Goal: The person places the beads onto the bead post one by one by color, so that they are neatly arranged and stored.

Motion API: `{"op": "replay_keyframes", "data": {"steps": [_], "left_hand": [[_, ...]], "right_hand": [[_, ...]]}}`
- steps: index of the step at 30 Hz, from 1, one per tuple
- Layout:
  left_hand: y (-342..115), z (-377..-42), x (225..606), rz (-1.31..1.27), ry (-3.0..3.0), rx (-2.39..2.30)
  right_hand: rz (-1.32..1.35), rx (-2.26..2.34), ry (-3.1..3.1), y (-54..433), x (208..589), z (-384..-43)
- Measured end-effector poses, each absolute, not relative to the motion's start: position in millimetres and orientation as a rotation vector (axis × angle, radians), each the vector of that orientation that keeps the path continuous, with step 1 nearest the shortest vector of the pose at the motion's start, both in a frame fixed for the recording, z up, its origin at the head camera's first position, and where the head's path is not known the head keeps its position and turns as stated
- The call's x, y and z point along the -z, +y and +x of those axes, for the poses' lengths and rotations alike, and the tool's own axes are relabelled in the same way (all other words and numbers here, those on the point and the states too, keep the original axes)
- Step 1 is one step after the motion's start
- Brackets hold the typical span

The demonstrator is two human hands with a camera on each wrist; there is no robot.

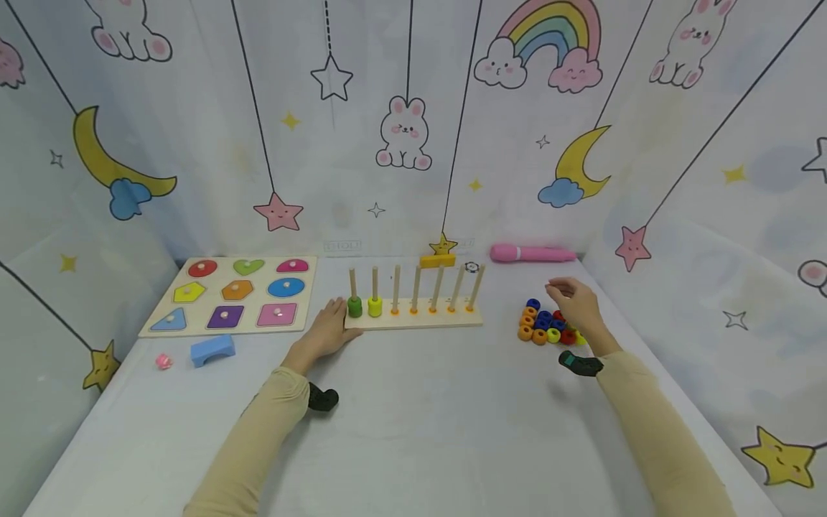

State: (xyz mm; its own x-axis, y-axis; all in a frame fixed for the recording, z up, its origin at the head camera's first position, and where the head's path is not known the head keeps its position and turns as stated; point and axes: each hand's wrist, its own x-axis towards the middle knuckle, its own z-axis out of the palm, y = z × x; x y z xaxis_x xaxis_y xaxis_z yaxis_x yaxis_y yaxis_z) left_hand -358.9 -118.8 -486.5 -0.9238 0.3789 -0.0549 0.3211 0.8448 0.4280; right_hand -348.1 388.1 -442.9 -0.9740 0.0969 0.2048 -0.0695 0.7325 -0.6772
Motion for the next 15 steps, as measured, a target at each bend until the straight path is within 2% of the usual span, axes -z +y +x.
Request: {"op": "replay_keyframes", "data": {"steps": [6,15], "left_hand": [[-118,-359,489,0.556,2.872,-0.627],[-119,-363,489,0.568,2.878,-0.623]], "right_hand": [[-0.184,-1.016,-2.706,417,467,-323],[-0.174,-1.021,-2.850,436,470,-317]]}}
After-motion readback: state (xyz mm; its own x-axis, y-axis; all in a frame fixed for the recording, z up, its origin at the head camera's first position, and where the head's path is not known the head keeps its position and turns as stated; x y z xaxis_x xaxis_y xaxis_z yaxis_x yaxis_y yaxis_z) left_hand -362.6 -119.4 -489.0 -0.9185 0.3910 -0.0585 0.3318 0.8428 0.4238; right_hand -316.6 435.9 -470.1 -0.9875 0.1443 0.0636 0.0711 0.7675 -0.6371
